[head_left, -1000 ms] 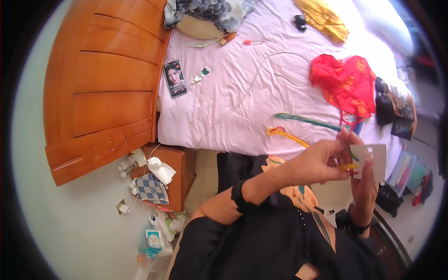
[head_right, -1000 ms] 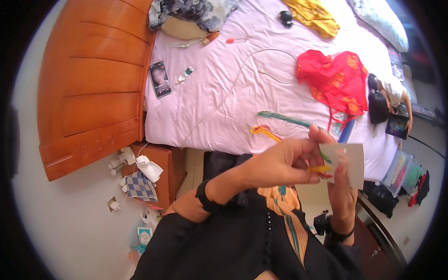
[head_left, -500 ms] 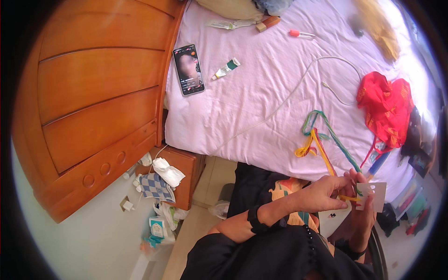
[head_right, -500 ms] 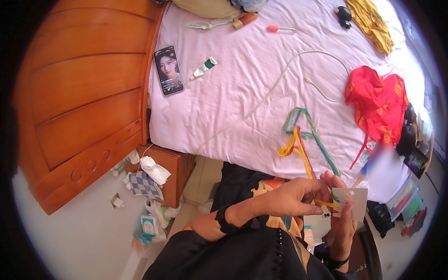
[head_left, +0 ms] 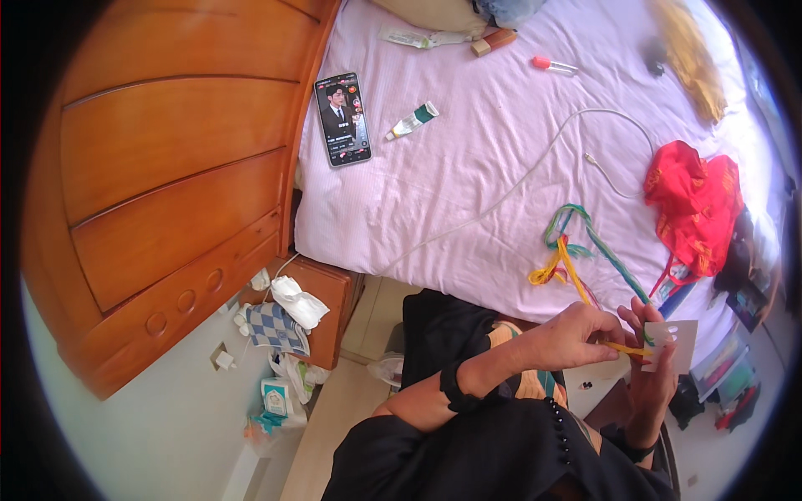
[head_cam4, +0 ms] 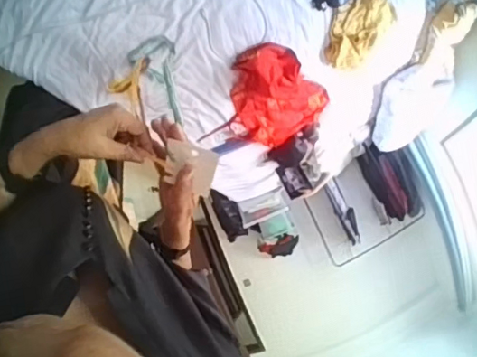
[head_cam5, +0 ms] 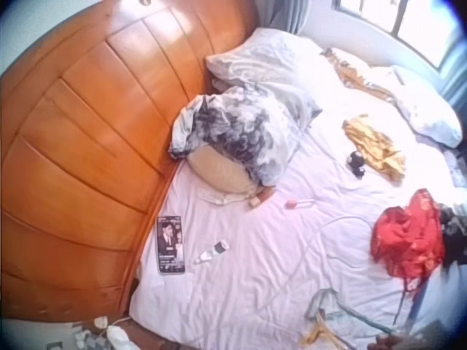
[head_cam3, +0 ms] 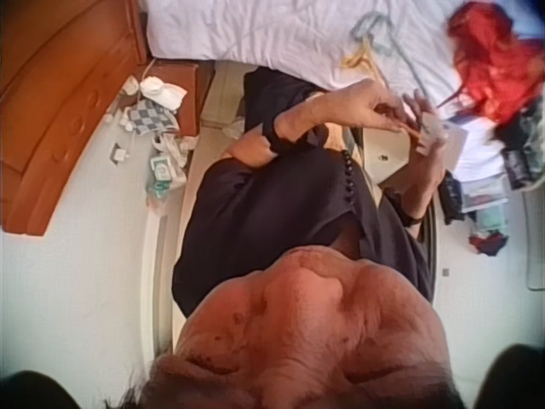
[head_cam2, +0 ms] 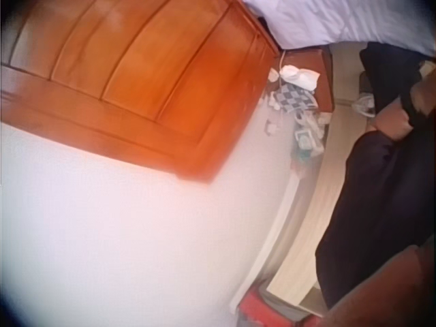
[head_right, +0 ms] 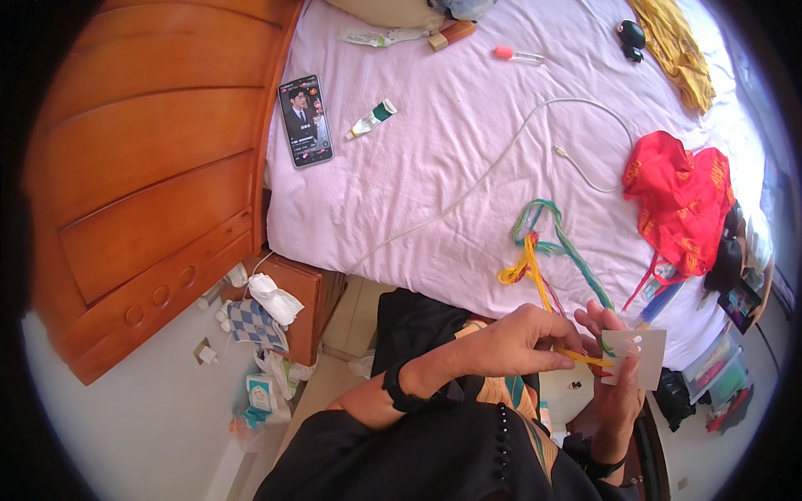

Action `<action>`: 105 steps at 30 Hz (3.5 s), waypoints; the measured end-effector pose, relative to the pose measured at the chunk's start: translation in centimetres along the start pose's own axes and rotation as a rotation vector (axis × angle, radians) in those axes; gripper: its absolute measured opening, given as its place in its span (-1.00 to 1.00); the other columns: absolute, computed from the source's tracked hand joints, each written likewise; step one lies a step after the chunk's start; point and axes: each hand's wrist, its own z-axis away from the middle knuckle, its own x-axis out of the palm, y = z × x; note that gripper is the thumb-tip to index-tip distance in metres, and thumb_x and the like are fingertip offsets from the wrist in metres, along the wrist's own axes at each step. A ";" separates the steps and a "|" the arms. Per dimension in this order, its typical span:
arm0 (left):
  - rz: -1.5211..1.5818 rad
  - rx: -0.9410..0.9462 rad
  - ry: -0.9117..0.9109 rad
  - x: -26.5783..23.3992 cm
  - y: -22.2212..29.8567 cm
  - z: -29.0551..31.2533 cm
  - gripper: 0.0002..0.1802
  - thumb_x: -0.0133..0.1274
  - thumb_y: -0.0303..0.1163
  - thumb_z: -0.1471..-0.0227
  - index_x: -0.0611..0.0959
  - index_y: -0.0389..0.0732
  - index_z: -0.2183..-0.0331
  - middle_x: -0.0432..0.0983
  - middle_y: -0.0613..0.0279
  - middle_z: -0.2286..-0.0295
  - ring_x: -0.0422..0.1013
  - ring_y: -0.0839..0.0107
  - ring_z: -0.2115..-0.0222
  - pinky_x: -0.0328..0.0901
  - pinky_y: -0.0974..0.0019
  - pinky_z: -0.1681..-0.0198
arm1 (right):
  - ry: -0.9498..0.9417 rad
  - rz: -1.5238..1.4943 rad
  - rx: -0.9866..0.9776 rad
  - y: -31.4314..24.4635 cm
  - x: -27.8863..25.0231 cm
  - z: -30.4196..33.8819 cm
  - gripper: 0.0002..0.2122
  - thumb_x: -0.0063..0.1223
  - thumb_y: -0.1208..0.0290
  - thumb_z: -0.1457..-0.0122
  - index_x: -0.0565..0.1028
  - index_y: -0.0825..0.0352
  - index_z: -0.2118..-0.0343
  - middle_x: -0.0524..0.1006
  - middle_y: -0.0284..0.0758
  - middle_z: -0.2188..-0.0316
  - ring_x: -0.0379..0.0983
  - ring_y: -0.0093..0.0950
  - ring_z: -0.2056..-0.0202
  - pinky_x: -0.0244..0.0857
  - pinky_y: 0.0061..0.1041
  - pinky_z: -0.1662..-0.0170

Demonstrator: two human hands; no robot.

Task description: The person braids multiple colored ribbons using a white plastic card with holes as a guide. They repeatedly thread the ribbons through the card's holes and pull them taut to form a braid.

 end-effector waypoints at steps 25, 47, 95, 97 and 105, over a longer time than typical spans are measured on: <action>-0.526 -0.078 0.045 8.3 7.0 2.2 -0.78 0.13 -0.37 0.03 0.57 -0.24 0.29 0.40 0.49 0.59 0.20 0.77 0.65 0.08 0.64 0.64 | 0.127 -0.292 -0.519 -15.3 -8.2 19.0 -0.47 -0.51 0.09 -0.30 0.26 0.52 -0.04 0.40 0.04 0.04 0.38 -0.52 0.66 0.23 -0.72 0.67; -0.634 0.422 0.089 20.2 10.2 4.3 -0.91 0.06 -0.46 0.00 0.55 -0.26 0.39 0.54 0.19 0.42 0.24 0.70 0.67 0.16 0.62 0.60 | 0.011 -0.056 -0.651 -17.8 -7.5 30.5 -0.45 -0.57 0.08 -0.32 0.27 0.50 -0.06 0.48 -0.11 0.10 0.20 -0.71 0.85 -0.06 -0.85 0.80; -0.159 0.305 -0.283 32.0 11.9 6.0 -0.45 0.02 -0.66 0.11 0.32 -0.26 0.01 0.45 0.33 0.42 0.17 0.74 0.70 0.04 0.63 0.69 | -0.141 0.099 -0.417 -16.2 -6.3 29.7 -0.50 -0.42 -0.05 -0.28 0.35 0.38 0.19 0.46 -0.16 0.70 0.19 -0.62 0.85 -0.05 -0.75 0.80; -0.147 0.285 -0.310 31.7 12.0 5.9 -0.45 0.01 -0.65 0.11 0.32 -0.26 0.01 0.45 0.32 0.41 0.18 0.73 0.70 0.04 0.62 0.69 | -0.150 0.088 -0.427 -16.3 -6.1 29.8 -0.49 -0.44 -0.04 -0.28 0.35 0.37 0.11 0.46 -0.18 0.68 0.23 -0.63 0.83 -0.04 -0.76 0.80; -0.192 0.288 -0.296 31.7 12.1 5.8 -0.48 0.01 -0.64 0.12 0.33 -0.25 0.05 0.44 0.28 0.41 0.19 0.70 0.69 0.07 0.60 0.67 | -0.157 0.106 -0.432 -16.4 -5.9 29.9 -0.48 -0.45 -0.03 -0.29 0.31 0.33 -0.04 0.46 -0.22 0.65 0.28 -0.64 0.79 -0.03 -0.76 0.77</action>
